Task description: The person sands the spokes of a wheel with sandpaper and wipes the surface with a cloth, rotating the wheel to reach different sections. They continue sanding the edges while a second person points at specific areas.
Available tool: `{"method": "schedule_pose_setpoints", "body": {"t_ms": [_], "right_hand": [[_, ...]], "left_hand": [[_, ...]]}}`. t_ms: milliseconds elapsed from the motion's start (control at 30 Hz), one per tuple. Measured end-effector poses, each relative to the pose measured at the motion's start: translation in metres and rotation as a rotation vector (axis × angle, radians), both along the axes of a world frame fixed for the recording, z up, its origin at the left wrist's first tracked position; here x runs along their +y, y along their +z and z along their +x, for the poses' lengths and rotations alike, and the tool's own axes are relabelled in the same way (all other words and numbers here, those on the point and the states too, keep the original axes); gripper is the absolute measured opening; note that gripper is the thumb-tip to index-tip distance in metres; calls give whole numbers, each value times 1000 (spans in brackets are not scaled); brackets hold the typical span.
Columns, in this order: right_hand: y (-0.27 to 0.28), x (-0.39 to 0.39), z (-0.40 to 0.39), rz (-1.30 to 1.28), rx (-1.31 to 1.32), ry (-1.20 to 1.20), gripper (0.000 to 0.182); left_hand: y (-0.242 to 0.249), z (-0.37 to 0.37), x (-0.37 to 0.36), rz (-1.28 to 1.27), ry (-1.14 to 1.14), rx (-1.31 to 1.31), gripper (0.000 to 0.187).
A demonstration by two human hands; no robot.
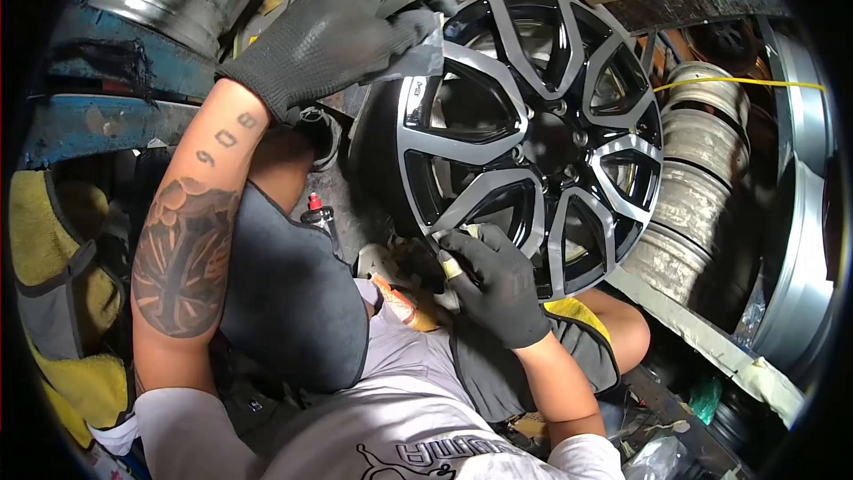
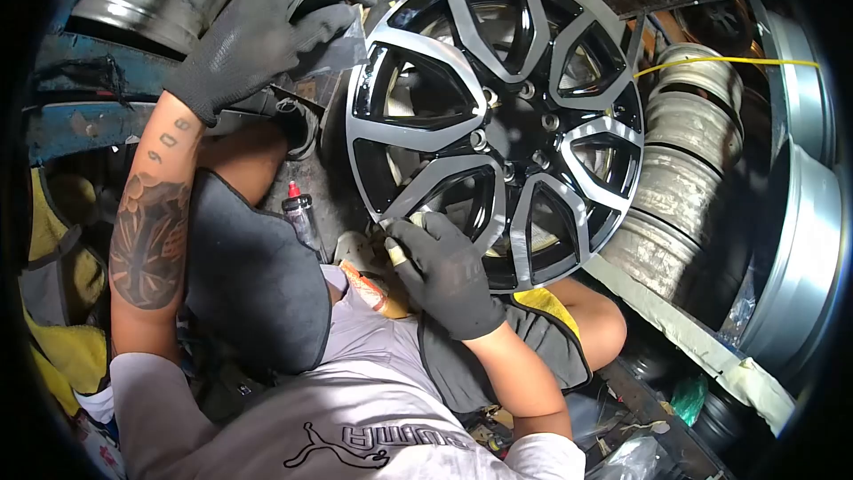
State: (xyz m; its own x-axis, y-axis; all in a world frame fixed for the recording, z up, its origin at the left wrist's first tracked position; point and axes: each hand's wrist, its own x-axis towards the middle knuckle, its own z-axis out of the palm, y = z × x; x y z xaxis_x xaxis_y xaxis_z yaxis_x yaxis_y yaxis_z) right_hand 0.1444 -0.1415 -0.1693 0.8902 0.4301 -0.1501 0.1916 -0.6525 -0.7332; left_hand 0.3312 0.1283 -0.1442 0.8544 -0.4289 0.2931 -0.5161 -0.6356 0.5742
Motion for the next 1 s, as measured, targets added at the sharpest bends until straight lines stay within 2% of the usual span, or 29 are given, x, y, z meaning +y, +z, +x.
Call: {"method": "schedule_pose_setpoints", "body": {"t_ms": [33, 67, 133, 200, 267, 333, 400, 533, 600, 700, 733, 767, 800, 867, 900, 967, 1000], "right_hand": [[-2, 2, 0, -39, -43, 41, 35], [-4, 3, 2, -59, -63, 88, 44], [-9, 4, 1, -153, -125, 162, 47], [-11, 4, -1, -266, -197, 230, 51], [-15, 5, -3, -277, -188, 236, 51], [-26, 9, -2, -244, -255, 232, 50], [-20, 9, -1, -287, -205, 250, 49], [-21, 15, 4, -251, -233, 231, 56], [-21, 15, 3, -209, -216, 208, 56], [-22, 11, -1, -214, -209, 184, 54], [-23, 14, 1, -193, -200, 169, 52], [-23, 13, -1, -177, -180, 150, 50], [-21, 9, 1, -51, -195, 111, 47], [-13, -7, 16, 211, -251, 32, 40], [10, -21, 14, 207, -251, -116, 29], [53, -58, 12, 390, -288, -377, 26], [69, -93, -3, 641, -241, -489, 28]], "left_hand": [[-5, 1, 1, -17, -24, -129, 33], [-3, 0, -2, -45, 8, -74, 34], [54, -1, -9, -16, 1, 421, 25], [43, -11, -13, -153, 4, 319, 26], [40, -31, -21, -288, 3, 123, 29], [38, -35, -24, -335, -13, 72, 31], [32, -13, -20, -291, -64, 254, 33], [31, -7, -18, -220, -102, 298, 29], [54, -5, -16, -185, -109, 486, 26], [42, -15, -27, -59, -74, 235, 20], [20, -1, -23, -19, -131, 114, 21], [21, -2, -26, -10, -138, 113, 21], [23, -2, -29, -1, -144, 112, 21], [34, -3, -29, -19, -45, 312, 23], [26, -1, -29, -49, -82, 184, 24], [4, 5, -25, -105, -144, -74, 25], [13, -1, -25, -74, -17, 168, 26]]}}
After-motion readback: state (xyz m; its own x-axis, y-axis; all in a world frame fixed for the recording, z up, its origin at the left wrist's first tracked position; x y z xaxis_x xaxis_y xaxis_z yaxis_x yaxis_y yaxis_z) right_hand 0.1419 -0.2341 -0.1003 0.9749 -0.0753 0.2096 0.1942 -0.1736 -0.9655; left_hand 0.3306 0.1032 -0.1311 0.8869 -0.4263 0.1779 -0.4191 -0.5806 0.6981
